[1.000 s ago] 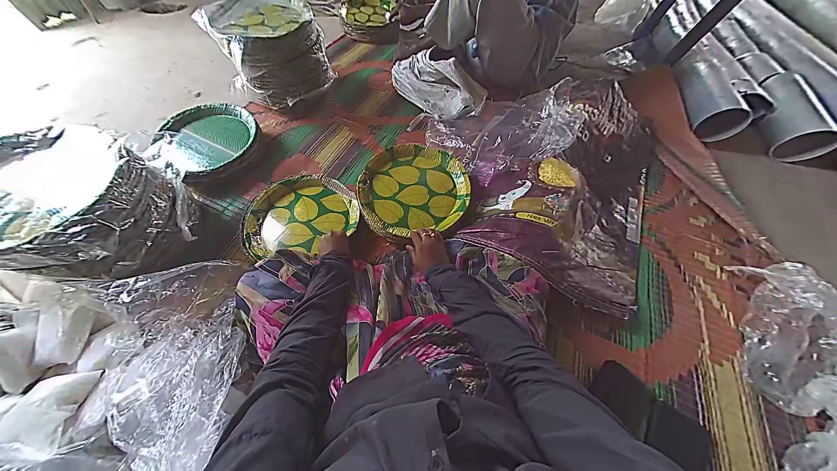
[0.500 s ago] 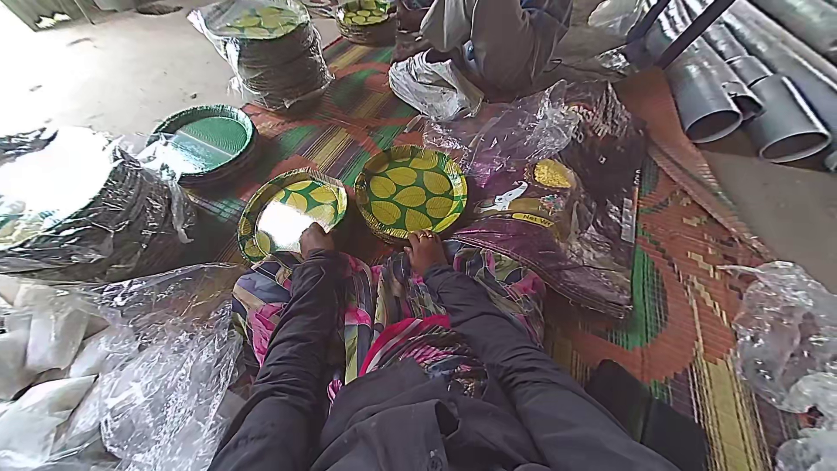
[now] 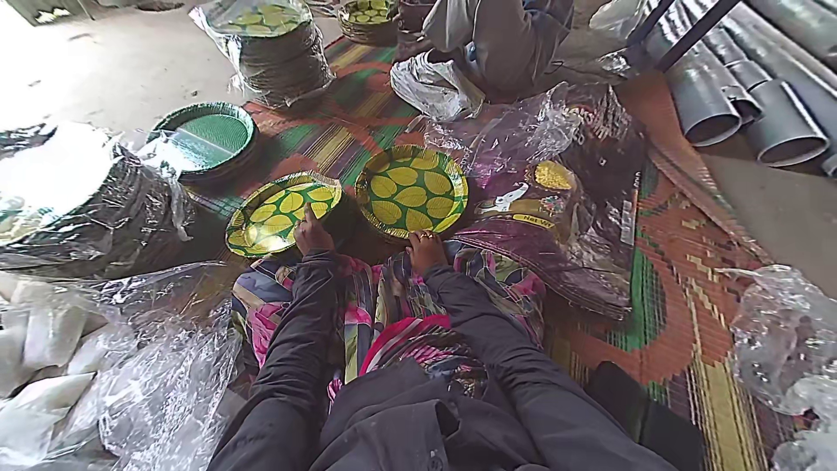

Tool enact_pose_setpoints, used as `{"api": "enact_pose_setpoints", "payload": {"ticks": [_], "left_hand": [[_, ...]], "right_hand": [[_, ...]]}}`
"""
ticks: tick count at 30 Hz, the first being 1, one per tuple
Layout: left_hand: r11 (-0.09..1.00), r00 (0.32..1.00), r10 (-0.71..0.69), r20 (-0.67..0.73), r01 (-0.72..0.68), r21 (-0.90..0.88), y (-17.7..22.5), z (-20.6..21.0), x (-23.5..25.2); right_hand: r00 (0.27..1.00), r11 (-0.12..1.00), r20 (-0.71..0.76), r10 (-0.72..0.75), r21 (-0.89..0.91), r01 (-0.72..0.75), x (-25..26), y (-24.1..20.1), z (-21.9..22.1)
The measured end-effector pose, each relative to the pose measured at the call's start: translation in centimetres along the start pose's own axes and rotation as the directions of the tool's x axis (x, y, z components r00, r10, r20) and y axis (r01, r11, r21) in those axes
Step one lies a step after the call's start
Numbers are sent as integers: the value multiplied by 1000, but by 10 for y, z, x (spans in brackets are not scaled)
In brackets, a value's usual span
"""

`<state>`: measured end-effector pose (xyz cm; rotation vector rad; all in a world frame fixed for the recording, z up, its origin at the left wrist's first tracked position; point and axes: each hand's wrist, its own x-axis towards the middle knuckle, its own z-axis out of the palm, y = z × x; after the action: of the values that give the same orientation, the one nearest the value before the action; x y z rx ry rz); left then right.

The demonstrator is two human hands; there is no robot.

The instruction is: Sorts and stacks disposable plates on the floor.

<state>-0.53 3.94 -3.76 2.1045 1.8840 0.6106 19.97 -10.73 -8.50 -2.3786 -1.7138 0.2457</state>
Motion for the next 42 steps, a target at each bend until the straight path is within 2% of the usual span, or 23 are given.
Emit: {"api": "enact_pose_setpoints", "payload": {"ticks": [4,6,7,8,9,11,13,14,15,16,17,18,20,21,22,23,24,26,29,32,35,39,42], "left_hand": [[995,996,93,-14,-92,23,-5,-2,0],[987,987,149,-61,-145,75,-1,-6,-5],[973,963,226,-145,-216,79,-1,-4,-10],[945,914,326,-242,-320,65,0,-2,-17],[891,821,442,-361,-449,70,2,1,-25],[729,583,635,-506,-670,142,8,5,-40],[529,404,776,-485,-835,151,16,5,-63],[444,343,821,-456,-886,132,21,7,-74],[385,317,850,-420,-919,86,26,11,-83],[353,303,868,-393,-934,57,30,16,-88],[355,319,882,-347,-934,42,33,22,-88],[401,382,886,-264,-916,21,33,27,-84],[589,590,806,-45,-807,-32,31,37,-68],[702,702,711,22,-709,-67,28,41,-58],[811,807,585,80,-579,-86,26,43,-49],[902,892,431,136,-425,-75,22,42,-41],[961,941,277,197,-277,-29,19,40,-35],[985,938,18,347,-76,152,14,37,-27],[952,854,-161,494,2,307,19,29,-28],[949,863,-152,482,-8,315,28,20,-33],[964,881,-169,442,55,260,21,17,-27],[986,927,-112,358,148,-74,-7,12,-5],[982,969,-61,239,102,-162,-11,4,1]], "right_hand": [[1000,1000,-25,8,23,-8,0,-1,1],[974,998,-225,-8,56,21,-3,0,9],[920,996,-389,-55,40,76,-6,0,13],[826,990,-549,-126,-11,144,-7,-1,16],[742,979,-641,-194,-74,192,-9,-3,14],[631,955,-717,-295,-196,224,-16,-9,10],[555,940,-760,-338,-239,245,-18,-10,9],[529,942,-782,-329,-236,238,-15,-7,11],[527,952,-794,-304,-228,207,-13,-1,12],[558,958,-779,-285,-205,202,-13,4,10],[641,966,-723,-256,-175,189,-16,8,6],[742,978,-636,-211,-143,155,-18,12,3],[916,998,-399,-55,-52,37,-14,13,-1],[961,999,-276,29,-7,-32,-9,12,-3],[976,996,-196,90,15,-89,-5,13,-5],[978,992,-163,126,20,-124,-2,13,-5],[976,986,-143,164,17,-163,-1,13,-6],[965,973,-133,227,-18,-231,-1,13,-4],[962,964,-96,255,-57,-261,0,14,-4],[966,965,-70,248,-70,-253,1,18,-3],[962,981,-201,186,-10,-192,-1,22,4],[963,996,-255,86,-5,-90,-2,17,4],[972,998,-230,49,-17,-54,-1,15,6]]}}
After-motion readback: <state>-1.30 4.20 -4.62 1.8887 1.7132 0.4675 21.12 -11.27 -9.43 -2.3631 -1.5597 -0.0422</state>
